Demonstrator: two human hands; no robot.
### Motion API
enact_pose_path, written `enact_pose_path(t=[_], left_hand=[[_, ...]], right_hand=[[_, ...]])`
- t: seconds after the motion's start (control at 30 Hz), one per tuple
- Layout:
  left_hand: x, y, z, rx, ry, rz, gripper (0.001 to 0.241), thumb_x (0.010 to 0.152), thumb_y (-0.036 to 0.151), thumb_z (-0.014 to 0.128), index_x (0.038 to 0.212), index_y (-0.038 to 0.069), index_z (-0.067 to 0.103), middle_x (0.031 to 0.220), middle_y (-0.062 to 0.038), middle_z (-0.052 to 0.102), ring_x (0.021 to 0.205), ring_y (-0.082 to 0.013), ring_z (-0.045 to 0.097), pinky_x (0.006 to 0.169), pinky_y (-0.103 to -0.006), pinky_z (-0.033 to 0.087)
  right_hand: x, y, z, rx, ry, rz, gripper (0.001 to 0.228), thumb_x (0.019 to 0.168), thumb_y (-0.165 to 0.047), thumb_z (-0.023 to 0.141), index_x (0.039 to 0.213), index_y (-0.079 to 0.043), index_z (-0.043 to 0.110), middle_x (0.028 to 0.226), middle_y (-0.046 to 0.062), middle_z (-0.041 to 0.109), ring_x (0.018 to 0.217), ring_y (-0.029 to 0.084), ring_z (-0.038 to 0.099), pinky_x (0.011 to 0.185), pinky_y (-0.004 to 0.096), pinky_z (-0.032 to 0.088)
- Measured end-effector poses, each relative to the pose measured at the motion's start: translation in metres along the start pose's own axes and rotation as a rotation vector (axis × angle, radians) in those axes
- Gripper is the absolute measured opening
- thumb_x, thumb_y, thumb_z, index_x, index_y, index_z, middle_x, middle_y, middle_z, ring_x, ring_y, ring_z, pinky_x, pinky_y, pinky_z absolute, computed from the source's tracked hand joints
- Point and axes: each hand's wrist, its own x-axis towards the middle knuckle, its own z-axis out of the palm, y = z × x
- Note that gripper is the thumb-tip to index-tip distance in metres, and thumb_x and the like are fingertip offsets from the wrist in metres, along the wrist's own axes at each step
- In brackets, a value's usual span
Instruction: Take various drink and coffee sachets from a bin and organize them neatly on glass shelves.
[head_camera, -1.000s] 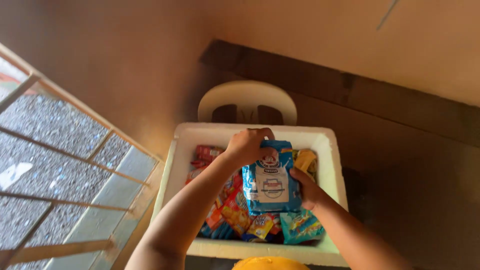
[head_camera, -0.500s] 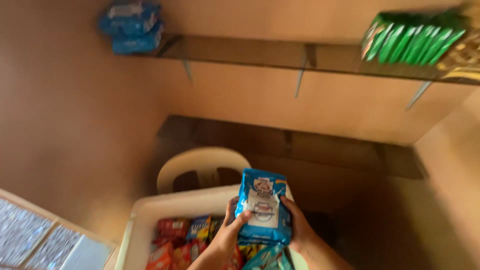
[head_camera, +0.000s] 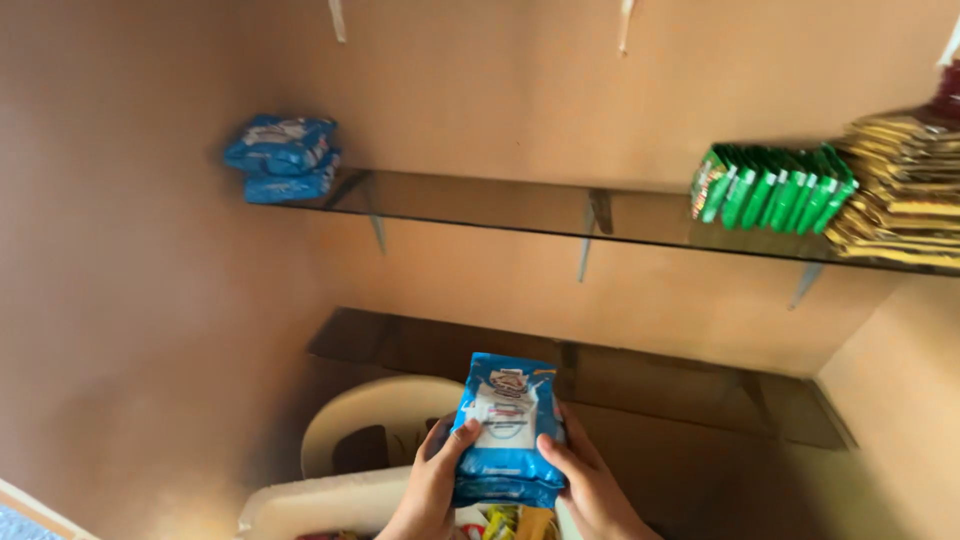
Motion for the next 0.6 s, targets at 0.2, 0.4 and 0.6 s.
enact_pose_path(t=[0.2, 0.4, 0.6], left_hand=[[0.01, 0.083, 0.011, 0.211, -0.224, 0.156, 0.057, 0.084, 0.023, 0.075, 0.134, 0.001, 0.06, 0.121, -0.014, 0.073, 0.108, -0.0212, 0.07, 0.092, -0.0361, 0.057], [0.044, 0.198, 0.032, 0.251, -0.237, 0.418, 0.06, 0.08, 0.021, 0.078, 0.133, 0.002, 0.058, 0.121, -0.016, 0.07, 0.107, -0.0264, 0.069, 0.091, -0.0417, 0.059], [0.088, 0.32, 0.045, 0.306, -0.084, 0.659, 0.061, 0.077, 0.022, 0.081, 0.132, 0.014, 0.054, 0.118, -0.01, 0.069, 0.106, -0.0237, 0.069, 0.086, -0.0428, 0.061]], right_hand=[[0.04, -0.038, 0.051, 0.03, -0.085, -0.089, 0.076, 0.089, -0.028, 0.065, 0.158, -0.013, 0.039, 0.149, 0.016, 0.055, 0.132, 0.031, 0.056, 0.102, 0.049, 0.05], [0.1, -0.11, 0.142, -0.01, -0.212, -0.232, 0.089, 0.086, -0.03, 0.065, 0.16, -0.032, 0.016, 0.155, 0.008, 0.045, 0.137, 0.03, 0.05, 0.101, 0.054, 0.049], [0.202, -0.15, 0.217, -0.056, -0.595, -0.452, 0.099, 0.087, -0.025, 0.074, 0.164, -0.025, 0.011, 0.16, 0.012, 0.036, 0.144, 0.035, 0.044, 0.109, 0.058, 0.047]])
